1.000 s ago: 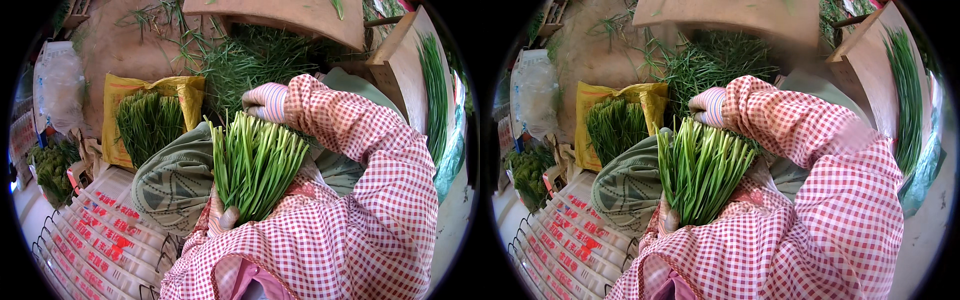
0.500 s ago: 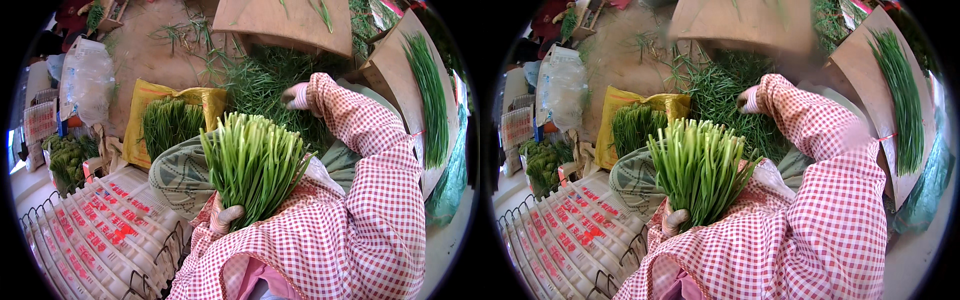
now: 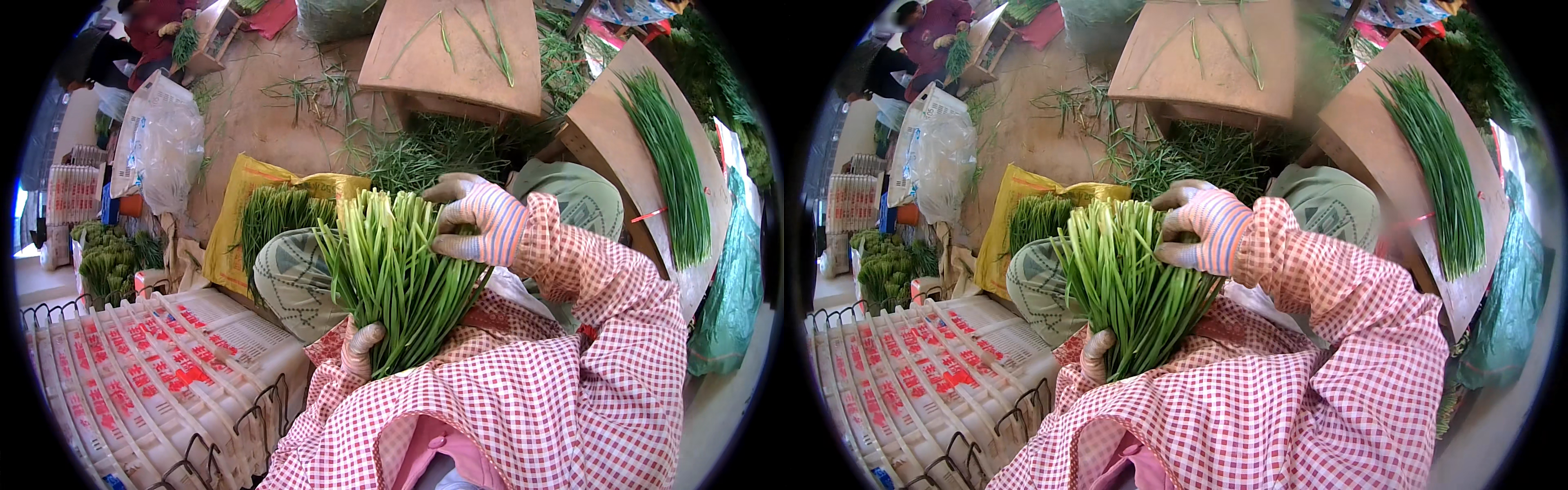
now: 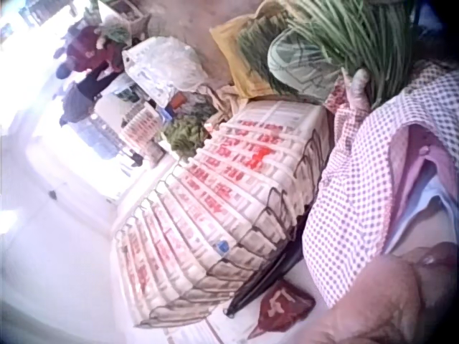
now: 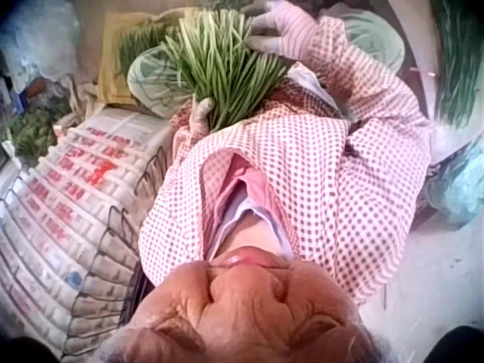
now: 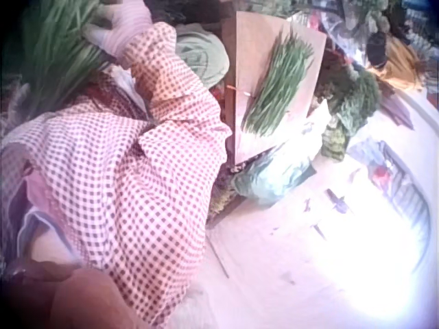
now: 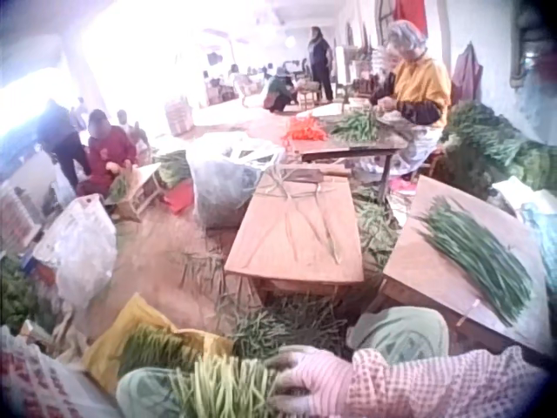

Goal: The person bundles green onions by hand, aligning the roots, removing stray leaves, and securing each bundle with a red tie before placing it into a stack.

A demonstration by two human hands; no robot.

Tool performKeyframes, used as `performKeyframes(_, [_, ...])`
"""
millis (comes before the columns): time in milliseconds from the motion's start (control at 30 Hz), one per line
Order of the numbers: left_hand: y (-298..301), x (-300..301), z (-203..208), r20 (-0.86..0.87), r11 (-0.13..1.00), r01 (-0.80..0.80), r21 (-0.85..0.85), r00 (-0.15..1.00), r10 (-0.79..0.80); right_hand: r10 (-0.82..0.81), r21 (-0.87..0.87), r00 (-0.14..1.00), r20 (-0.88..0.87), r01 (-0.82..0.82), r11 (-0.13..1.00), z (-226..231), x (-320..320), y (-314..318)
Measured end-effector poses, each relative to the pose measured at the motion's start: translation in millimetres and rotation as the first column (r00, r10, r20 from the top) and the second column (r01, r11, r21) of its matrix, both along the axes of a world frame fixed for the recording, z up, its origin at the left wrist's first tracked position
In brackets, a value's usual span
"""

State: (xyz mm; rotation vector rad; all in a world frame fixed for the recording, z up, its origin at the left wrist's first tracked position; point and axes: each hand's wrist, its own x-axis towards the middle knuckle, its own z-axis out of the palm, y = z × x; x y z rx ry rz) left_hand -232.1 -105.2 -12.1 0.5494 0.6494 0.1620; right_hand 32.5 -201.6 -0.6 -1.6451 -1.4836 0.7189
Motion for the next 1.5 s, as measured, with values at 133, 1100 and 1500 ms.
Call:
performKeyframes(133, [1,-16,-12,-0.039,0.989,0.016,-0.144,0.999,-0.022,-0.073,-0.045,0.995,-0.069,0.07,0.997,-2,-12,-10])
performKeyframes(1100, [-5,-20,-16,-0.074,0.999,0.029,-0.019,0.997,-0.03,0.113,-0.427,0.927,0.357,0.054,0.903,32,-33,22])
performKeyframes(1500, [1,-29,-26,-0.139,0.996,-0.004,-0.09,0.99,-0.009,-0.104,-0.271,0.985,0.135,0.138,0.953,-5,-42,12])
